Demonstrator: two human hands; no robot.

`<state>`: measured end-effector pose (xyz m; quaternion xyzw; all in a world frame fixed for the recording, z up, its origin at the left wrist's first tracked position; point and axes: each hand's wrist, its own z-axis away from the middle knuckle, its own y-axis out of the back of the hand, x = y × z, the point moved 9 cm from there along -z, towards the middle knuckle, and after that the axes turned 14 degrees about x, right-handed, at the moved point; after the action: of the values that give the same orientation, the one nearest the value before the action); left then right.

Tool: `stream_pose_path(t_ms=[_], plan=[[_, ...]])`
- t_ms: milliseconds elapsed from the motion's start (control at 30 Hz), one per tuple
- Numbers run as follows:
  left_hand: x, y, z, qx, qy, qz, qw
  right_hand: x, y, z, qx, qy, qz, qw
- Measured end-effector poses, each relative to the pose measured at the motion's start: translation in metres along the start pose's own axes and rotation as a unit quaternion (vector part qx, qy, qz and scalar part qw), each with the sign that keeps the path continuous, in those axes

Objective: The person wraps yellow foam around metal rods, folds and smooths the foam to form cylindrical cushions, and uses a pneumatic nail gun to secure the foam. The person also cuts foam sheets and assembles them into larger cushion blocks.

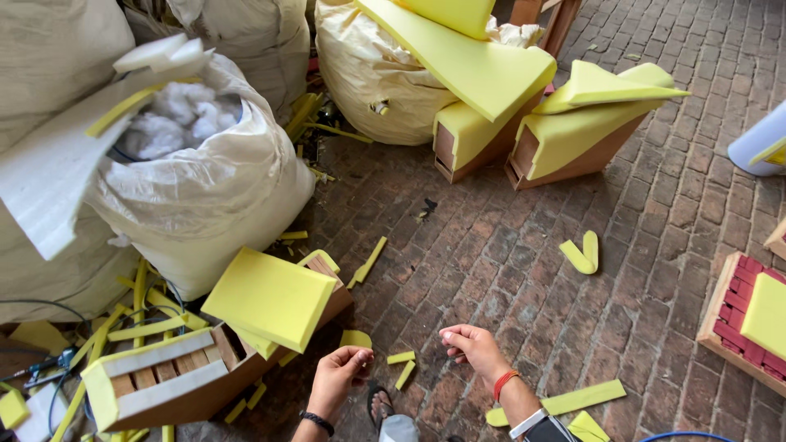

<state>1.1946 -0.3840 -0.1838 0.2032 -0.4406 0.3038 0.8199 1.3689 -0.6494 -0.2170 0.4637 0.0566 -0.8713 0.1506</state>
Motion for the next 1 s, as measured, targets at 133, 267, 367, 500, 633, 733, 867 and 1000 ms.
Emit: stream_pose_path(t_ms=[133, 267, 367, 500, 633, 733, 867, 1000], plan=[[0.047, 0.009, -0.032, 0.0, -0.018, -0.021, 1.0, -0.035, -0.034, -0.016, -0.004, 0.015, 0.01, 1.0], [0.088, 0.006, -0.076, 0.006, -0.023, -0.056, 0.998, -0.07, -0.037, -0.033, 0.018, 0.013, -0.001, 1.0], [0.107, -0.016, -0.112, -0.025, -0.017, -0.042, 0.999, -0.087, -0.025, -0.044, 0.056, 0.006, -0.014, 0.998], [0.132, -0.053, -0.161, -0.072, -0.04, 0.051, 0.995, -0.095, -0.011, -0.07, 0.095, -0.021, -0.024, 0.995], [0.151, -0.101, -0.217, -0.109, -0.057, 0.045, 0.991, -0.111, 0.005, -0.126, 0.12, -0.028, -0.049, 0.991], [0.171, -0.144, -0.266, -0.153, -0.067, 0.037, 0.985, -0.131, 0.02, -0.188, 0.132, -0.03, -0.061, 0.989], [0.211, -0.196, -0.357, -0.098, -0.048, -0.072, 0.991, -0.195, 0.04, -0.295, 0.125, -0.016, -0.07, 0.99], [0.277, -0.276, -0.43, -0.121, -0.014, -0.01, 0.993, -0.283, 0.064, -0.396, 0.109, -0.006, -0.052, 0.993]])
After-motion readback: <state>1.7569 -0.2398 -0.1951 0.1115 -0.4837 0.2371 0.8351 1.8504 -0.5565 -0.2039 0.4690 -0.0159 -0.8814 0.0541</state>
